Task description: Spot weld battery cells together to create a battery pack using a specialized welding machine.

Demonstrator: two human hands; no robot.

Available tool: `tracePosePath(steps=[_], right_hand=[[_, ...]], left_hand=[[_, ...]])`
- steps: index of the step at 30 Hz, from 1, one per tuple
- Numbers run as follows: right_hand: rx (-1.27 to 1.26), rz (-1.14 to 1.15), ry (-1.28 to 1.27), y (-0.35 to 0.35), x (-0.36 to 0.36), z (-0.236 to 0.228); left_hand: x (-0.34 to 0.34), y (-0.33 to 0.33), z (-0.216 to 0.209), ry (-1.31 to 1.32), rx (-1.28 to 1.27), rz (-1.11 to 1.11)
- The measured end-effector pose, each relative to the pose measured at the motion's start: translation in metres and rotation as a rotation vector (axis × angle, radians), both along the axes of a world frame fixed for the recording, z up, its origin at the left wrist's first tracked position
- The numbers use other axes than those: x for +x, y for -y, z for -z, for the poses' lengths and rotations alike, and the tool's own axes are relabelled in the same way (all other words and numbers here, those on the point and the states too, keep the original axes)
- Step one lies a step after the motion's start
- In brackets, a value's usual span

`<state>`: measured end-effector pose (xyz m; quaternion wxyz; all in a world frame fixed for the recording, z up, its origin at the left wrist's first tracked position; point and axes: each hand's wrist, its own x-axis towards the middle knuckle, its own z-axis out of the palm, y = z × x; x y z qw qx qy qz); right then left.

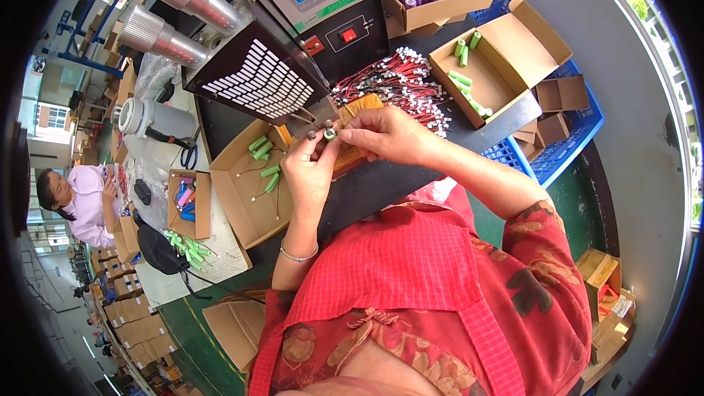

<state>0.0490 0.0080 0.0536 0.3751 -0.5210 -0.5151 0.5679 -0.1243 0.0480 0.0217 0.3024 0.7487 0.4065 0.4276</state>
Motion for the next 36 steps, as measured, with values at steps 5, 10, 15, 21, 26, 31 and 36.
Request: tracePosePath(steps=[5,10,15,21,26,31,36], right_hand=[[0.093,-0.117,0.04,0.02,0.018,-0.001],[0.3,-0.095,0.002,0.026,0.009,0.001],[0.202,0.126,0.03,0.017,-0.006,0.003],[0.153,0.126,0.117,0.006,-0.008,0.011],[0.209,0.139,0.175,0.003,-0.009,0.008],[0.302,0.163,0.195,0.002,-0.011,0.014],[0.584,0.135,0.284,0.011,0.013,0.004]], left_hand=[[-0.01,0.011,-0.006,0.252,-0.432,0.062],[-0.026,0.008,-0.005,0.665,-0.785,0.351],[-0.016,0.008,-0.001,0.632,-0.587,0.24],[-0.009,0.002,0.019,0.336,-0.308,0.115],[-0.004,-0.002,0.019,0.34,-0.29,0.108],[-0.003,-0.003,0.017,0.303,-0.27,0.102],[-0.013,0.004,0.005,0.389,-0.32,0.048]])
